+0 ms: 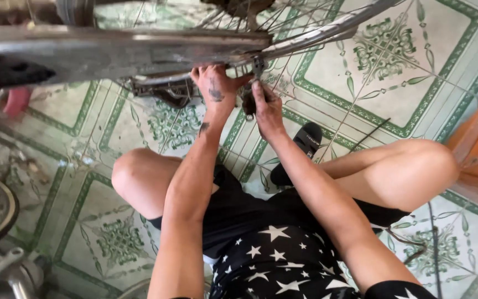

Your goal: The person sits on the floor and uses a wrench to tighten a bolt on the rear wheel axle of an upside-down bicycle. After finishing the adjustment, they lift the bicycle upright and move it slightly.

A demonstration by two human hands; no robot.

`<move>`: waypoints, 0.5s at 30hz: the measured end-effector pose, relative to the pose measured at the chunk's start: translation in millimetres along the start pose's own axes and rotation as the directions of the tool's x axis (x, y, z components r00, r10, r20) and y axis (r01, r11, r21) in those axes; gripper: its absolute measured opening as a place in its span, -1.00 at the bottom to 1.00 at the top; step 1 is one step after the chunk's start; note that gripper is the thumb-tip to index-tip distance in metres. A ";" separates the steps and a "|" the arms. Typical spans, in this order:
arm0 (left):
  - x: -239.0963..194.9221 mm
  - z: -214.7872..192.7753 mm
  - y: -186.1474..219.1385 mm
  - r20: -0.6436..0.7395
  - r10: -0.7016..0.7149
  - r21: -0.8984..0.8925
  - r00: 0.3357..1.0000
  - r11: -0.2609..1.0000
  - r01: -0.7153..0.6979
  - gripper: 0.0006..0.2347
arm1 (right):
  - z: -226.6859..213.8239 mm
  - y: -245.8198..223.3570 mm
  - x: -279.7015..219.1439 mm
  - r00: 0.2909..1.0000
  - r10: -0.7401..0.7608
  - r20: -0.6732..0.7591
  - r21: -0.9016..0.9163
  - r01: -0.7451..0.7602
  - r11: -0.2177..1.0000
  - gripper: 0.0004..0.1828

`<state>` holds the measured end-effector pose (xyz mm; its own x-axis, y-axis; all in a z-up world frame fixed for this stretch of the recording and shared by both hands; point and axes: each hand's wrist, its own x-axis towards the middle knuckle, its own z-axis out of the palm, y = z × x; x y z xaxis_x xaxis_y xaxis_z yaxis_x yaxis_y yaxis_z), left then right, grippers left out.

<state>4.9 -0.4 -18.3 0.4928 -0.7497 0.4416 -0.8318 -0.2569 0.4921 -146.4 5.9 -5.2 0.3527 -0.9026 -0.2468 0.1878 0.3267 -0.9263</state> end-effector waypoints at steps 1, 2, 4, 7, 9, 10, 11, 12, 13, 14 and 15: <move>3.9 1.0 0.4 0.010 -0.005 0.001 1.000 1.000 0.005 -0.46 | -2.1 -2.5 0.0 1.000 0.027 0.016 0.019 -0.027 0.999 -0.55; 0.8 -0.2 1.0 0.023 -0.024 0.001 0.999 1.000 0.024 -0.46 | -6.7 -2.1 -3.8 0.999 0.044 -0.005 -0.053 -0.044 0.998 -0.55; -0.5 -4.3 2.3 0.028 -0.021 0.005 0.999 1.000 0.021 -0.46 | -17.0 0.6 -7.3 0.997 0.069 -0.039 -0.194 -0.075 0.978 -0.56; 2.9 -11.9 5.1 0.091 -0.034 0.006 0.995 0.999 0.033 -0.47 | -46.8 -5.7 -11.6 0.994 -0.053 0.097 -0.504 0.095 0.859 -0.60; 3.8 -14.6 6.5 0.248 -0.138 0.003 0.959 0.990 0.141 -0.47 | -69.5 -23.5 -1.1 0.973 -0.187 0.136 -0.613 0.231 0.756 -0.62; 4.1 -14.7 7.0 0.249 -0.132 0.011 0.959 0.991 0.134 -0.47 | -77.9 -35.3 5.5 0.975 -0.172 0.142 -0.637 0.223 0.738 -0.61; 5.2 -14.1 6.5 0.251 -0.127 0.019 0.960 0.992 0.126 -0.46 | -85.0 -48.2 11.6 0.977 -0.157 0.147 -0.661 0.215 0.719 -0.60; 6.8 -13.4 5.3 0.250 -0.118 0.027 0.961 0.993 0.115 -0.45 | -90.0 -60.9 16.8 0.954 -0.191 0.230 -0.720 0.298 0.627 -0.60; 4.9 -13.2 4.8 0.185 -0.066 -0.014 0.980 0.997 0.070 -0.46 | -94.5 -73.4 20.7 0.925 -0.213 0.314 -0.763 0.379 0.524 -0.59; 2.7 -13.2 4.2 0.113 -0.017 -0.050 0.993 0.998 0.023 -0.46 | -96.7 -84.4 25.6 0.888 -0.225 0.401 -0.786 0.460 0.412 -0.58; 2.0 -12.8 3.5 0.039 0.030 -0.082 0.999 0.996 -0.027 -0.45 | -97.6 -94.0 30.8 0.886 -0.207 0.414 -0.806 0.463 0.369 -0.58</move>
<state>6.3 5.0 -6.1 0.4568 -0.7807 0.4264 -0.8211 -0.1857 0.5397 -242.6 -80.0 46.4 0.6533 -0.7516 0.0909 -0.5063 -0.5230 -0.6857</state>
